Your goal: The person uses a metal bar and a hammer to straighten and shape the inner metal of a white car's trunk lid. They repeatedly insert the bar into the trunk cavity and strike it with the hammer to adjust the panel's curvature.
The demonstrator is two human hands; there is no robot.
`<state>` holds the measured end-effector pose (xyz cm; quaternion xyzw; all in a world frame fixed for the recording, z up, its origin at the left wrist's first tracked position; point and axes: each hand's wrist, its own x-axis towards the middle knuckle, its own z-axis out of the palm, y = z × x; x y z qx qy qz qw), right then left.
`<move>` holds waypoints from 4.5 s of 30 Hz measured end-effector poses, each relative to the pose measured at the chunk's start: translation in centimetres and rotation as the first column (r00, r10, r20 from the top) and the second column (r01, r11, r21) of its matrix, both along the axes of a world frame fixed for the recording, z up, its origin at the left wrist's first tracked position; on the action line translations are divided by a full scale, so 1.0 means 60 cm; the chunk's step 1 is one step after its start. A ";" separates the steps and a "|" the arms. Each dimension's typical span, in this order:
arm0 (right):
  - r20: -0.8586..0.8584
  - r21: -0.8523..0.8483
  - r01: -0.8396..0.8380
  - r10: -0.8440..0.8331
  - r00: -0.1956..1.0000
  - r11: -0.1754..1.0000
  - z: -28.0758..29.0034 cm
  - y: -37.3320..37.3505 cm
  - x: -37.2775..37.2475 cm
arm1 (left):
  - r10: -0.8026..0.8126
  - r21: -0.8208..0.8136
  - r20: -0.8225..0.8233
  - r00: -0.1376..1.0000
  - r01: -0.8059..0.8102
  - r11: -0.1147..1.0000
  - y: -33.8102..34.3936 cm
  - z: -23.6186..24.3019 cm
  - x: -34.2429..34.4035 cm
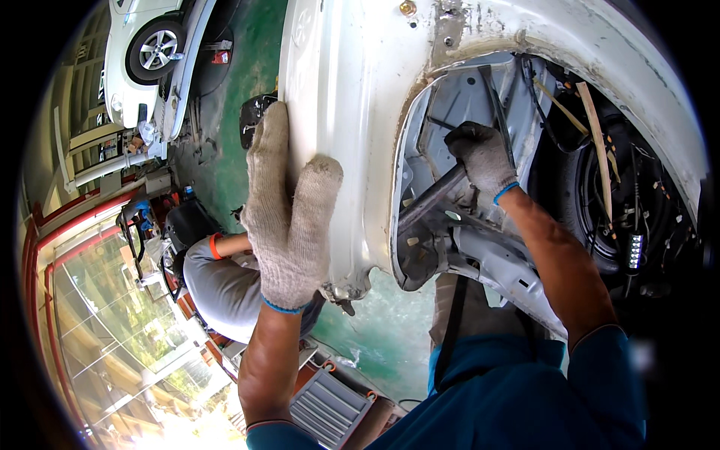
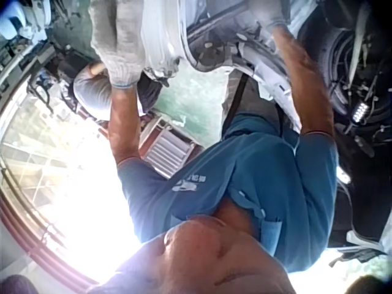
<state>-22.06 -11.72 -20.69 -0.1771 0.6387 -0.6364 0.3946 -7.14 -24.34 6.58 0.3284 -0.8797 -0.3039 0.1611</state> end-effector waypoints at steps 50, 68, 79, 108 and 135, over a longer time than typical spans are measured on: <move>0.424 -0.143 0.242 -0.162 0.891 0.960 -0.008 -0.016 0.008 | 0.479 0.769 -0.351 0.804 -0.044 0.638 0.015 -0.035 0.103; 0.657 -0.123 0.332 -0.174 0.734 0.935 -0.065 -0.004 0.000 | 0.512 0.774 -0.452 0.730 0.036 0.632 0.011 -0.089 0.123; 0.605 -0.114 0.360 -0.223 0.764 0.926 0.019 -0.029 0.018 | 0.560 0.818 -0.433 0.706 0.046 0.574 0.007 -0.079 0.110; 0.307 -0.034 0.189 -0.169 0.936 0.981 0.028 -0.010 0.006 | 0.546 0.822 -0.466 0.696 0.114 0.558 0.035 -0.074 0.079; 0.255 -0.069 0.212 -0.188 0.949 0.975 0.008 -0.013 0.008 | -0.151 -0.213 -0.176 0.973 0.112 0.971 -0.008 -0.114 0.154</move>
